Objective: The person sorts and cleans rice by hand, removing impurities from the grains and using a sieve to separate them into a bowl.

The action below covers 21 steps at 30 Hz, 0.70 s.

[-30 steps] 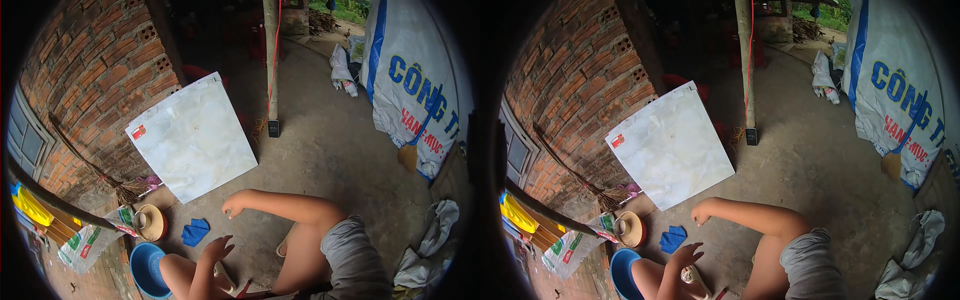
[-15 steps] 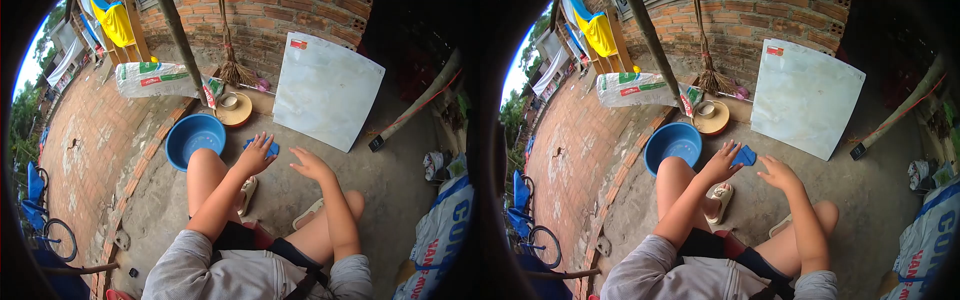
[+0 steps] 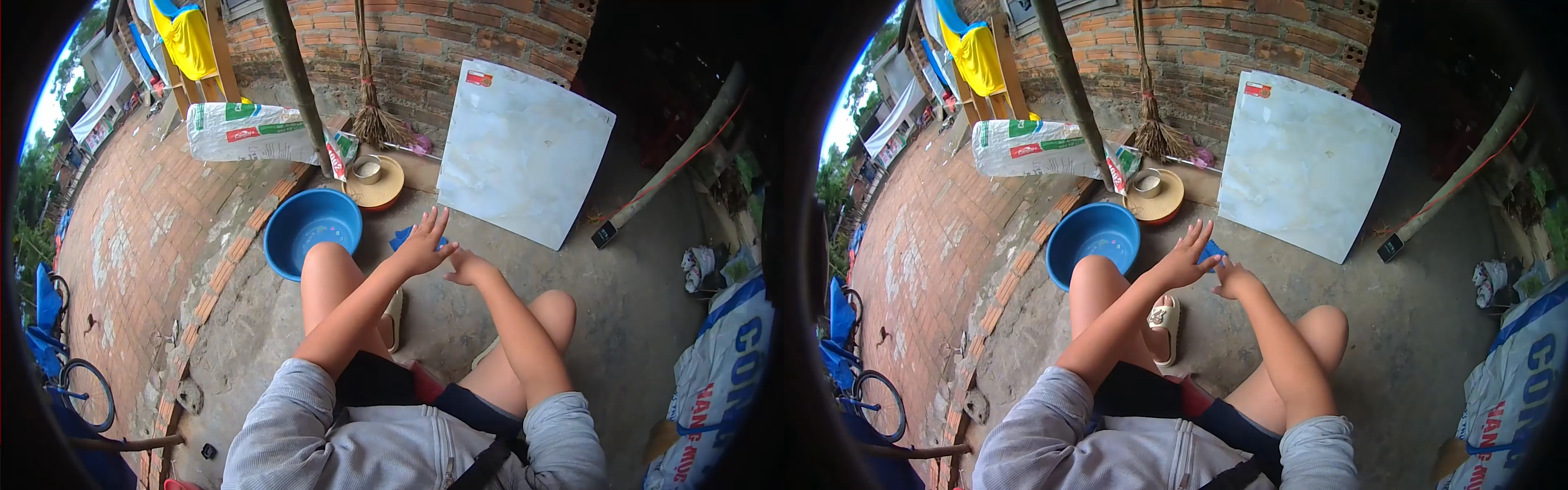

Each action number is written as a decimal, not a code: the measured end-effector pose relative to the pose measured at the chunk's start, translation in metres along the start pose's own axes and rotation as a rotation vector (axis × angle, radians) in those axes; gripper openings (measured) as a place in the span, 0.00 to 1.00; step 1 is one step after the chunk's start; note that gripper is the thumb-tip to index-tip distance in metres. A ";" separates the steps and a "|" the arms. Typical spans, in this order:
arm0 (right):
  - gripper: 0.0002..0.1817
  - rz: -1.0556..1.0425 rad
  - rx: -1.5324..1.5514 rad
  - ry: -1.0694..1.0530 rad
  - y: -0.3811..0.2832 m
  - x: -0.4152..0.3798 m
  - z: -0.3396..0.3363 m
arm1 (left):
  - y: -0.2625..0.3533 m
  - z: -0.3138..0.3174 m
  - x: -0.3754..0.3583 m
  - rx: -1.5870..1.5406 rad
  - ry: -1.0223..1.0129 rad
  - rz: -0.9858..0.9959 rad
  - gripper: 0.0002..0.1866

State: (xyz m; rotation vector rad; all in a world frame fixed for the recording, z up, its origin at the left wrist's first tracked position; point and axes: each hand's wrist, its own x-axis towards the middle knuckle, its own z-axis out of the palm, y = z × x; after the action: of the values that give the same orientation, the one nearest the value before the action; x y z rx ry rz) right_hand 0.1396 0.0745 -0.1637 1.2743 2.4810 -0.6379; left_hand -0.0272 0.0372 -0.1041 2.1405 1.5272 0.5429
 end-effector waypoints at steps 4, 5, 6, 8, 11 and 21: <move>0.46 0.090 0.028 -0.020 0.005 -0.013 -0.015 | -0.001 -0.002 0.045 0.172 -0.127 0.102 0.43; 0.46 -0.015 0.101 0.058 0.026 0.005 0.004 | -0.007 0.001 0.058 0.197 -0.147 0.102 0.42; 0.47 -0.117 0.173 0.140 0.028 0.007 0.002 | -0.019 0.009 0.071 0.221 -0.165 0.106 0.41; 0.48 0.008 0.176 0.042 0.032 0.003 -0.007 | -0.060 0.040 0.096 0.225 -0.173 0.088 0.43; 0.47 0.208 0.072 0.007 0.038 0.004 -0.010 | -0.139 0.096 0.121 0.106 -0.344 -0.349 0.44; 0.46 0.302 0.042 -0.112 0.053 0.040 0.026 | -0.203 0.156 0.157 -0.439 0.096 -0.743 0.36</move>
State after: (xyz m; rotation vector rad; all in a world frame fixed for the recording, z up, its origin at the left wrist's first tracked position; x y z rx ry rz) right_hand 0.1611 0.1159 -0.2171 1.5426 2.1372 -0.6663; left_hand -0.0483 0.2225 -0.3392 1.1241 1.8857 0.6312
